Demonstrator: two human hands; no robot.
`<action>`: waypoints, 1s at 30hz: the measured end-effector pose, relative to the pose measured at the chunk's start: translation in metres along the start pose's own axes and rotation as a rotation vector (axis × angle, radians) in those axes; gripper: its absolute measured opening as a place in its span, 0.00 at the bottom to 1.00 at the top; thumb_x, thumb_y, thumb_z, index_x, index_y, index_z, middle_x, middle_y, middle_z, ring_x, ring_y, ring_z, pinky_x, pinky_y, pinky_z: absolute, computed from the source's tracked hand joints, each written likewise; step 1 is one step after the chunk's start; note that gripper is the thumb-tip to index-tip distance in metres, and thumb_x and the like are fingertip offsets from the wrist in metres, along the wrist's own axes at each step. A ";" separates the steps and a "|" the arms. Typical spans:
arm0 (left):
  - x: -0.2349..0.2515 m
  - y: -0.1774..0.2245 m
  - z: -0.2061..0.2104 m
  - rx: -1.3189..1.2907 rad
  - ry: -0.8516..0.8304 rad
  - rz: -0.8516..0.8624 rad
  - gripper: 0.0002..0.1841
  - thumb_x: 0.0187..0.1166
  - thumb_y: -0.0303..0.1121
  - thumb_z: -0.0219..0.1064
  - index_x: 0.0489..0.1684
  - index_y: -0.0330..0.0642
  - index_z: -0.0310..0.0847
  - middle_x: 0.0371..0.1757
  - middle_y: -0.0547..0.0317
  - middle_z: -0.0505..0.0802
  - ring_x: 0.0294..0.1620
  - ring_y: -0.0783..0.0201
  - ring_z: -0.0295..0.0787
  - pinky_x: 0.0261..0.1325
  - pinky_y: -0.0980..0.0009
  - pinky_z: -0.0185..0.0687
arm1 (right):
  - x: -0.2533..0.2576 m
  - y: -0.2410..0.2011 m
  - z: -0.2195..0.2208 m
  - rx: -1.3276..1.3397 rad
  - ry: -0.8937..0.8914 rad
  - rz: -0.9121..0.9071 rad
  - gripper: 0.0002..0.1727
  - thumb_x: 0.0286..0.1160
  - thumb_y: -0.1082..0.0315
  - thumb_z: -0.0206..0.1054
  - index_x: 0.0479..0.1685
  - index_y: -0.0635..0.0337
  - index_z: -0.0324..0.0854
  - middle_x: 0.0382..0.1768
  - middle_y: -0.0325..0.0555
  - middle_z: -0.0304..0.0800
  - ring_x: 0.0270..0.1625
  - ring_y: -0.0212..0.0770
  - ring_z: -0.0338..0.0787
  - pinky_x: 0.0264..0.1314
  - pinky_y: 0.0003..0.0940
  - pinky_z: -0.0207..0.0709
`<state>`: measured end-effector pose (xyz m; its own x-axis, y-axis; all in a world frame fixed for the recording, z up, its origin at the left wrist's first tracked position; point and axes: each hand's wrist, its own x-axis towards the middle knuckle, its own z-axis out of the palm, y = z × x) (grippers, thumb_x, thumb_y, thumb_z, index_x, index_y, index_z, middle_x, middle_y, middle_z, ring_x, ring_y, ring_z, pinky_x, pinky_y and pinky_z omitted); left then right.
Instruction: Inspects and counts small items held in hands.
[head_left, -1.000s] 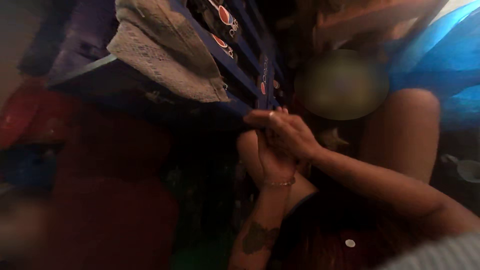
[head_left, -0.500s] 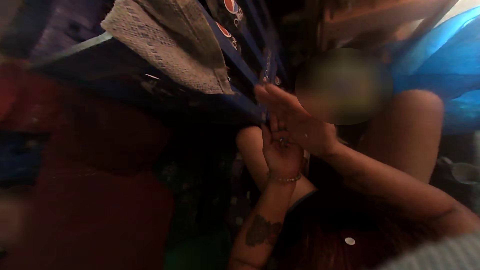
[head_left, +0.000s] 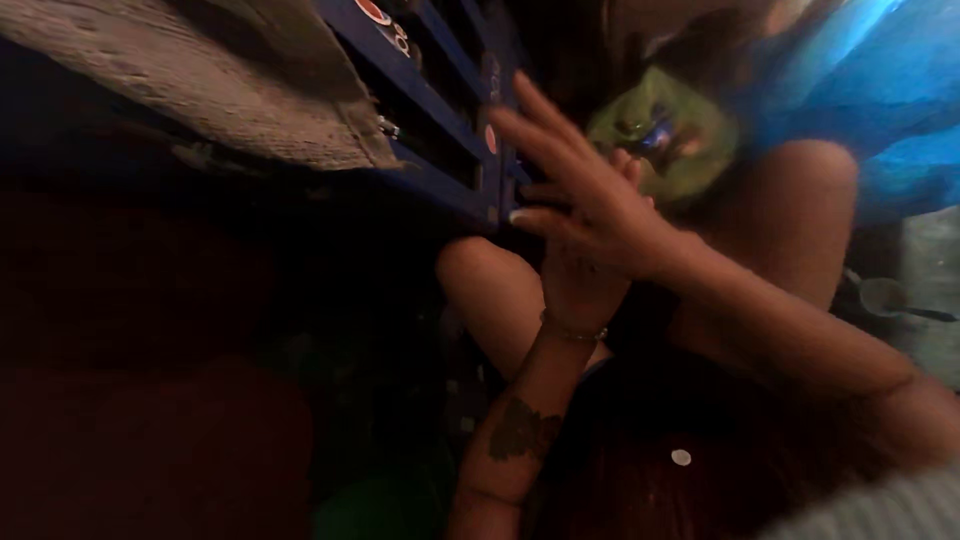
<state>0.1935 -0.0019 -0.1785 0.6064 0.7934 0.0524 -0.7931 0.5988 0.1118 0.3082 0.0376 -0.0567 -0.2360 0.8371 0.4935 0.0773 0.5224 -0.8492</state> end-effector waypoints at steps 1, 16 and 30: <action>0.005 -0.003 0.022 0.018 0.060 -0.004 0.28 0.90 0.59 0.45 0.57 0.51 0.87 0.53 0.65 0.93 0.61 0.67 0.88 0.71 0.63 0.80 | -0.001 0.004 -0.007 0.047 0.064 0.011 0.34 0.85 0.66 0.64 0.88 0.70 0.60 0.90 0.65 0.54 0.86 0.47 0.72 0.77 0.34 0.79; 0.029 0.002 0.044 0.250 0.096 0.054 0.44 0.86 0.64 0.16 0.95 0.45 0.45 0.94 0.50 0.58 0.95 0.51 0.51 0.92 0.56 0.50 | -0.130 0.041 -0.027 -0.601 -0.021 0.015 0.31 0.79 0.31 0.58 0.74 0.33 0.82 0.92 0.68 0.45 0.95 0.68 0.36 0.93 0.68 0.41; 0.029 0.000 0.049 0.242 0.087 0.065 0.44 0.85 0.64 0.14 0.96 0.46 0.42 0.95 0.52 0.57 0.95 0.53 0.50 0.93 0.56 0.48 | -0.117 0.031 -0.029 -0.627 -0.047 0.021 0.35 0.75 0.27 0.58 0.75 0.34 0.80 0.93 0.66 0.45 0.95 0.70 0.35 0.91 0.74 0.37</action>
<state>0.2133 0.0156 -0.1287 0.5390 0.8421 -0.0170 -0.7870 0.5107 0.3461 0.3665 -0.0397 -0.1357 -0.2691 0.8477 0.4571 0.6325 0.5135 -0.5799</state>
